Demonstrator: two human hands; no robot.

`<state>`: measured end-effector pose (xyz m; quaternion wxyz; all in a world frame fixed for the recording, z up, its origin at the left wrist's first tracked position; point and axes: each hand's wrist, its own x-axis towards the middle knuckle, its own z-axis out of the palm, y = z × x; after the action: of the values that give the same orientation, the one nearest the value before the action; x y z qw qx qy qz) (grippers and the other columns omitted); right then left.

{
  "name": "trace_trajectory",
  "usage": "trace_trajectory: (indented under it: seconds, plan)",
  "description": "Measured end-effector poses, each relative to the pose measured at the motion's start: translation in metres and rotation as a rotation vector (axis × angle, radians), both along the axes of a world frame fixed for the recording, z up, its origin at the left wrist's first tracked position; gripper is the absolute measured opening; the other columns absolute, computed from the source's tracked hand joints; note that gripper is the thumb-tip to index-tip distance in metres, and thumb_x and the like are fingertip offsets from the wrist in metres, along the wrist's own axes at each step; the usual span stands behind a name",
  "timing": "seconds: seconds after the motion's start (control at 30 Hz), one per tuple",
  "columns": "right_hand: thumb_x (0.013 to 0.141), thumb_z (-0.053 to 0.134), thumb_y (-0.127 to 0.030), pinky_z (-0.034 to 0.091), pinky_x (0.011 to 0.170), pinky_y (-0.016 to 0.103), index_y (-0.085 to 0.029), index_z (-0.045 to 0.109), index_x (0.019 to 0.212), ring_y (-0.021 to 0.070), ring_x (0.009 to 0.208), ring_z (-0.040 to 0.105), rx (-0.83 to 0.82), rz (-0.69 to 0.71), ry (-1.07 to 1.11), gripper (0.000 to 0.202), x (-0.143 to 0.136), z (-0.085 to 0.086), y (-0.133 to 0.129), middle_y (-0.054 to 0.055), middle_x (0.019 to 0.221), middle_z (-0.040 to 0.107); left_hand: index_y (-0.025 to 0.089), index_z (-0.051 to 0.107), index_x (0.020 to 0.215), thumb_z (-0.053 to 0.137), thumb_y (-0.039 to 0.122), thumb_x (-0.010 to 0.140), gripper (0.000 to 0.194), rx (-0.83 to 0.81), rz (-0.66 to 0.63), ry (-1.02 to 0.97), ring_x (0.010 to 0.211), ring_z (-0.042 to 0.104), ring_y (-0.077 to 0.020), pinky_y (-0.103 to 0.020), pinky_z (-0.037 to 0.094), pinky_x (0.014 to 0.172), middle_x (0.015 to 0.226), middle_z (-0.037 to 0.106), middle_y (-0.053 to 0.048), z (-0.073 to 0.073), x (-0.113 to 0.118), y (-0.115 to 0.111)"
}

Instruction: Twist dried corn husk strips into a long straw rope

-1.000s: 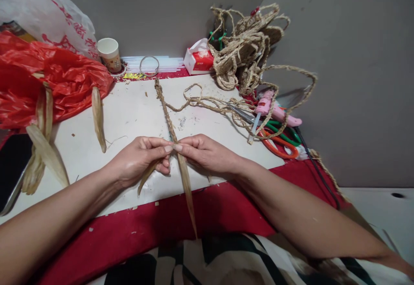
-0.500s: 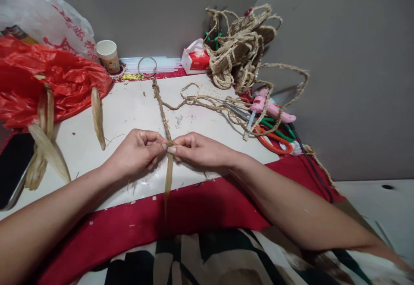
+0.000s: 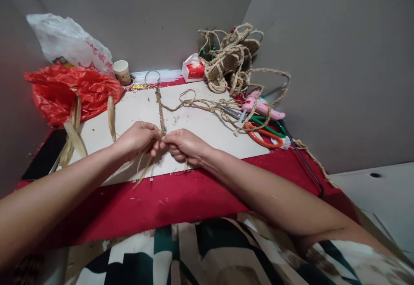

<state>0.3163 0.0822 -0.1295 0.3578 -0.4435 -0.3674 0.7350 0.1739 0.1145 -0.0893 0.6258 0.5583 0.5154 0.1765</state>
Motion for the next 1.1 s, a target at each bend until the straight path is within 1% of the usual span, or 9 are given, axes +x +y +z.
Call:
trace_trajectory:
  seconds: [0.2, 0.3, 0.37, 0.57, 0.77, 0.87, 0.93, 1.0, 1.1]
  plan:
    - [0.083, 0.041, -0.008, 0.011, 0.031, 0.013, -0.017, 0.036, 0.059, 0.0020, 0.032, 0.011, -0.059, -0.002, 0.306, 0.026, 0.006, 0.007, -0.002, -0.012, 0.040, 0.021, 0.017, 0.051, 0.067, 0.051, 0.009, 0.071, 0.009, 0.237, 0.025, 0.103, 0.032, 0.048, -0.0112, -0.022, 0.032, 0.038, 0.040, 0.053, 0.002, 0.012, 0.012, -0.015]
    - [0.084, 0.038, -0.012, 0.011, 0.030, 0.014, -0.019, 0.029, 0.057, 0.0032, 0.033, 0.010, -0.099, 0.042, 0.428, 0.030, 0.010, 0.007, -0.001, -0.011, 0.039, 0.021, 0.018, 0.052, 0.074, 0.051, 0.013, 0.074, 0.005, 0.371, -0.015, 0.180, 0.033, 0.049, -0.0122, -0.022, 0.033, 0.039, 0.040, 0.053, 0.003, 0.013, 0.015, -0.019]
    - [0.086, 0.037, -0.016, 0.012, 0.030, 0.014, -0.019, 0.028, 0.057, 0.0038, 0.033, 0.010, -0.116, 0.085, 0.488, 0.031, 0.011, 0.007, -0.001, -0.010, 0.038, 0.021, 0.018, 0.053, 0.076, 0.051, 0.016, 0.075, 0.002, 0.437, -0.025, 0.230, 0.034, 0.048, -0.0123, -0.022, 0.032, 0.040, 0.040, 0.053, 0.002, 0.010, 0.015, -0.021]
    - [0.088, 0.047, -0.018, 0.011, 0.029, 0.013, -0.018, 0.030, 0.059, 0.0023, 0.031, 0.010, -0.150, -0.045, 0.394, 0.034, 0.005, 0.004, -0.005, -0.011, 0.037, 0.022, 0.017, 0.055, 0.076, 0.047, 0.012, 0.072, 0.010, 0.677, -0.045, 0.357, 0.042, 0.048, -0.0117, -0.023, 0.031, 0.048, 0.045, 0.053, 0.002, 0.000, 0.016, -0.028]
    - [0.087, 0.047, -0.018, 0.010, 0.029, 0.013, -0.019, 0.032, 0.061, 0.0022, 0.030, 0.010, -0.210, -0.135, 0.363, 0.031, 0.001, 0.002, -0.006, -0.012, 0.036, 0.024, 0.014, 0.059, 0.087, 0.047, 0.015, 0.072, 0.018, 0.835, -0.152, 0.524, 0.051, 0.046, -0.0127, -0.024, 0.030, 0.053, 0.057, 0.055, 0.000, -0.001, 0.023, -0.038]
    - [0.085, 0.048, -0.014, 0.011, 0.029, 0.013, -0.018, 0.035, 0.061, 0.0021, 0.030, 0.012, -0.170, -0.183, 0.321, 0.027, 0.002, 0.001, -0.006, -0.012, 0.036, 0.024, 0.013, 0.059, 0.097, 0.048, 0.019, 0.076, 0.025, 0.794, -0.207, 0.535, 0.052, 0.046, -0.0131, -0.024, 0.030, 0.052, 0.059, 0.056, 0.000, 0.002, 0.020, -0.048]
    - [0.084, 0.047, -0.012, 0.012, 0.029, 0.013, -0.017, 0.041, 0.064, 0.0023, 0.031, 0.013, -0.152, -0.165, 0.316, 0.022, 0.005, 0.002, -0.005, -0.011, 0.037, 0.024, 0.012, 0.059, 0.105, 0.049, 0.024, 0.078, 0.031, 0.728, -0.234, 0.492, 0.049, 0.045, -0.0130, -0.024, 0.031, 0.050, 0.057, 0.056, 0.001, 0.007, 0.013, -0.050]
    - [0.085, 0.046, -0.013, 0.012, 0.029, 0.012, -0.014, 0.049, 0.069, 0.0023, 0.032, 0.010, -0.153, -0.103, 0.329, 0.016, 0.009, 0.004, -0.004, -0.012, 0.038, 0.021, 0.012, 0.061, 0.107, 0.050, 0.029, 0.079, 0.034, 0.714, -0.159, 0.435, 0.051, 0.048, -0.0135, -0.024, 0.034, 0.052, 0.058, 0.058, 0.000, 0.013, 0.004, -0.046]
    - [0.086, 0.046, -0.015, 0.011, 0.028, 0.012, -0.011, 0.055, 0.075, 0.0024, 0.033, 0.007, -0.164, -0.021, 0.344, 0.015, 0.016, 0.007, -0.002, -0.013, 0.040, 0.018, 0.013, 0.065, 0.099, 0.053, 0.031, 0.078, 0.031, 0.721, 0.051, 0.326, 0.069, 0.057, -0.0161, -0.025, 0.041, 0.062, 0.076, 0.065, -0.005, 0.014, -0.006, -0.028]
